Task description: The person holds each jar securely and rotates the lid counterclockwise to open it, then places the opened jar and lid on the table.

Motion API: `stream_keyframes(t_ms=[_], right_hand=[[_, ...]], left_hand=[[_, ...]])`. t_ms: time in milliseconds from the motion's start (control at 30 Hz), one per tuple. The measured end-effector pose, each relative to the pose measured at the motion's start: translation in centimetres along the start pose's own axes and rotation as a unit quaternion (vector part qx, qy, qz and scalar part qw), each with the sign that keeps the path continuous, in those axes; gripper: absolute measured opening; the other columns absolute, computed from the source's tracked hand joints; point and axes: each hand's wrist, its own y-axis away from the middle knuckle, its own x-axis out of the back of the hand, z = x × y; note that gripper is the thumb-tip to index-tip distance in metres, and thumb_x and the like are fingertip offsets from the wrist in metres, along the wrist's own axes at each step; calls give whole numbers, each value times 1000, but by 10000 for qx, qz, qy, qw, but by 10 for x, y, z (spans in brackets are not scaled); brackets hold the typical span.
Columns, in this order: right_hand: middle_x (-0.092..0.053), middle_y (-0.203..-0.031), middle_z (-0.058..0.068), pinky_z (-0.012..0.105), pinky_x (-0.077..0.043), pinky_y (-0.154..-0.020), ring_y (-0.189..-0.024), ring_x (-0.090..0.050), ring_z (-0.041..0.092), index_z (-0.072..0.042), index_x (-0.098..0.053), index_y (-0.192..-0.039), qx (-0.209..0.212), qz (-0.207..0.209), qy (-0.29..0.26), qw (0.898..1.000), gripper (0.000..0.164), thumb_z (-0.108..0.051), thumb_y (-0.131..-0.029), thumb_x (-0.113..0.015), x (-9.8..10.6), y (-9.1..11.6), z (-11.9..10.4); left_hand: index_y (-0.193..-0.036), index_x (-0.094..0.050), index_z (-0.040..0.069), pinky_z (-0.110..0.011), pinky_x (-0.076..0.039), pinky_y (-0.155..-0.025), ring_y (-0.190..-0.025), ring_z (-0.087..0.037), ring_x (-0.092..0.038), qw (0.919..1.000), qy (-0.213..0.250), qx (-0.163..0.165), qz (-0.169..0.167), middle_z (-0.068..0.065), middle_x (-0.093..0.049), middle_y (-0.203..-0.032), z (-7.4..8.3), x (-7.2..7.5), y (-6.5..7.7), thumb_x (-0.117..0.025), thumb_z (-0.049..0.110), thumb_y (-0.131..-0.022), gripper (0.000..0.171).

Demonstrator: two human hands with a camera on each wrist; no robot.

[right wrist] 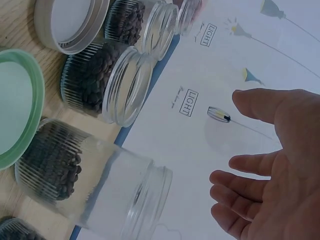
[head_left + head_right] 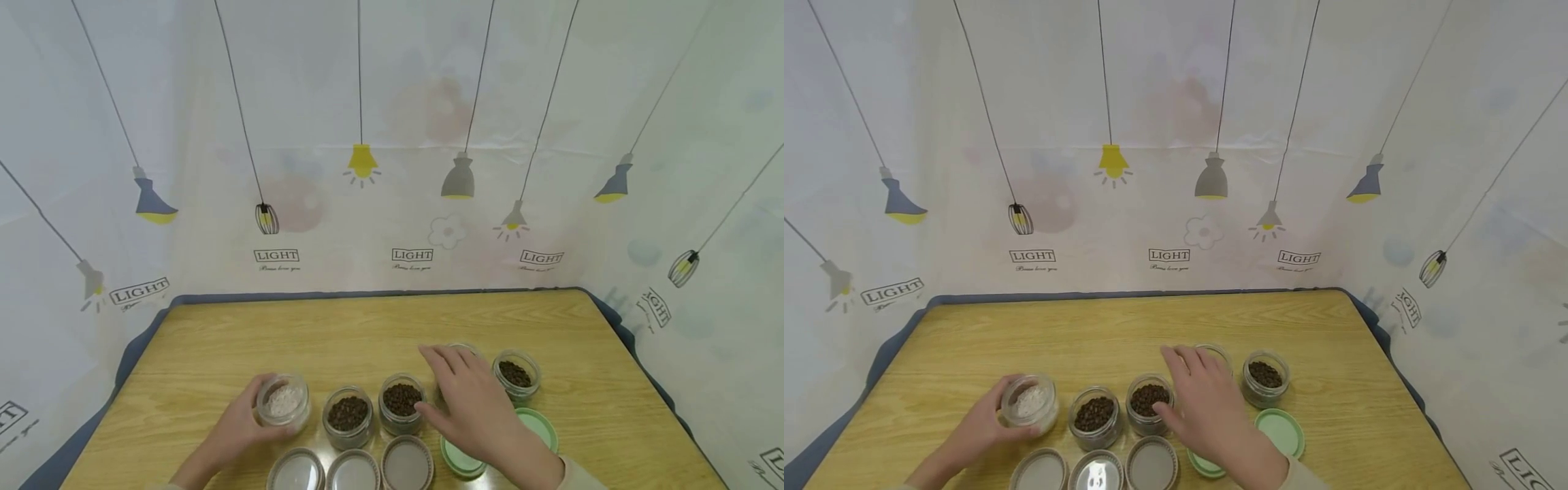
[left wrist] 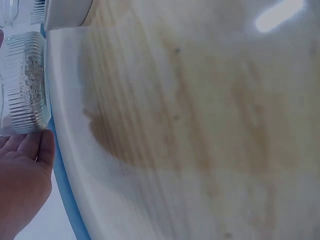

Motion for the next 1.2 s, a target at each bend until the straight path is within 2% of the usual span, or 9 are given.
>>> stream_keyframes(t_ms=[167, 300, 800, 900, 967, 1067, 1200], right_hand=[[-58, -134, 5, 46, -43, -106, -125, -53, 27, -13, -46, -143, -267, -170, 36, 9995, 76, -52, -82, -72, 0, 3, 6], [-57, -136, 6, 48, -42, -106, -126, -52, 28, -12, -45, -143, -373, -236, 53, 9990, 78, -50, -82, -73, 0, 3, 8], [-56, -136, 9, 50, -43, -105, -124, -52, 31, -10, -45, -143, -550, -323, -39, 9980, 78, -52, -83, -71, -4, 5, 18], [-57, -135, 10, 51, -43, -104, -124, -53, 32, -9, -45, -143, -606, -340, 17, 9976, 77, -52, -84, -70, -4, 5, 22], [-57, -134, 10, 52, -44, -103, -123, -53, 33, -10, -46, -143, -636, -274, 58, 9976, 76, -52, -84, -70, -4, 5, 27], [-58, -133, 12, 53, -44, -101, -121, -55, 35, -9, -47, -141, -664, -108, 30, 9977, 74, -49, -84, -71, -2, 4, 37], [-58, -132, 15, 55, -44, -99, -120, -54, 37, -7, -48, -141, -728, 56, -100, 9973, 70, -43, -86, -72, 3, 4, 55]], left_hand=[[-131, -49, 18, -34, -45, -94, -112, -20, -59, 9997, 37, -158, -206, -1, -62, -125, -3, -3, 5, -91, 34, -64, 81], [-132, -48, 19, -26, -46, -91, -108, -16, -60, 9989, 99, -259, -377, -3, -61, -125, -5, -6, 7, -91, 33, -63, 82], [-135, -44, 20, -26, -45, -95, -111, -16, -59, 9976, 220, -240, -617, -3, -59, -128, -13, -7, 8, -91, 32, -62, 88], [-141, -39, 16, -34, -44, -99, -117, -23, -56, 9962, 278, -261, -788, -7, -56, -133, -13, -4, 7, -91, 30, -64, 94], [-146, -34, 15, -47, -42, -104, -125, -32, -51, 9948, 332, -244, -937, -11, -51, -140, -13, 0, 8, -90, 30, -65, 100], [-152, -25, 13, -70, -30, -105, -135, -45, -38, 9909, 423, -326, -1232, -16, -39, -150, -11, 9, 9, -88, 26, -69, 105], [-154, -21, 15, -79, -20, -101, -142, -51, -20, 9840, 564, -449, -1627, -17, -26, -159, -9, 26, 9, -81, 20, -75, 99]])
